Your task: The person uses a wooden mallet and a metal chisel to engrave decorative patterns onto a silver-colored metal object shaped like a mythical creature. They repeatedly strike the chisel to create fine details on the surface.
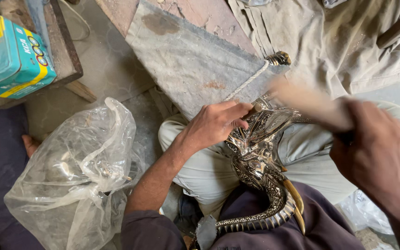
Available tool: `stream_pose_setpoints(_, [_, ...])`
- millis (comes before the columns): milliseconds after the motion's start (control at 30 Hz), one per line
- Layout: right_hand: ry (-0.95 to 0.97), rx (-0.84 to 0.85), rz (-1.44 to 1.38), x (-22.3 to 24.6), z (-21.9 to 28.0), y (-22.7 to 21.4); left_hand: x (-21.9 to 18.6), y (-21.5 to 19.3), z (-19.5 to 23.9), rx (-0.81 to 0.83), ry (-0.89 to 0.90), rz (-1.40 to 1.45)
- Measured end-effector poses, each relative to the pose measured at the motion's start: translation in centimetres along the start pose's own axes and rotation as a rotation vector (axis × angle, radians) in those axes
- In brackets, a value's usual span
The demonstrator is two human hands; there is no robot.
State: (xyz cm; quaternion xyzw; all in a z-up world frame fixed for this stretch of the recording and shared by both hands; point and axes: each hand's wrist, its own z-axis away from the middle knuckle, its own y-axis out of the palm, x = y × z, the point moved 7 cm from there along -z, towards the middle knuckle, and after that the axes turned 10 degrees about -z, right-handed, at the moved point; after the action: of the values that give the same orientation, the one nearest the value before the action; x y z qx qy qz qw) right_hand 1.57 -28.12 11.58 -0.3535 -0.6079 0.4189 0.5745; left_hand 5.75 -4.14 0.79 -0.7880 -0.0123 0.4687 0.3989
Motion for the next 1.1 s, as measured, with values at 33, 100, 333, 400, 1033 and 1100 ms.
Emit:
stream_pose_setpoints(33, [0.005, -0.035, -0.072, 0.0, -0.1, -0.4, 0.0, 0.0, -0.1, -0.003, 0.005, 0.0])
stream_pose_setpoints(100, [0.007, -0.045, -0.093, 0.1, 0.0, -0.8, 0.0, 0.1, 0.0, 0.001, 0.003, 0.012])
stream_pose_setpoints(333, [0.094, 0.001, -0.075, -0.9, -0.3, -0.6, 0.0, -0.2, -0.1, -0.057, -0.003, 0.034])
stream_pose_setpoints(400, [-0.119, 0.076, 0.262, 0.1, -0.8, 0.1, -0.1, -0.6, -0.2, -0.104, -0.002, 0.067])
stream_pose_setpoints(1033, [-0.139, 0.204, 0.288, 1.8, -5.6, -0.6, -0.1, -0.9, 0.2, -0.172, -0.189, 0.087])
stream_pose_setpoints(1100, [-0.051, 0.157, 0.131, 0.6, -4.2, -1.2, 0.2, -1.4, 0.4, -0.214, -0.2, 0.098])
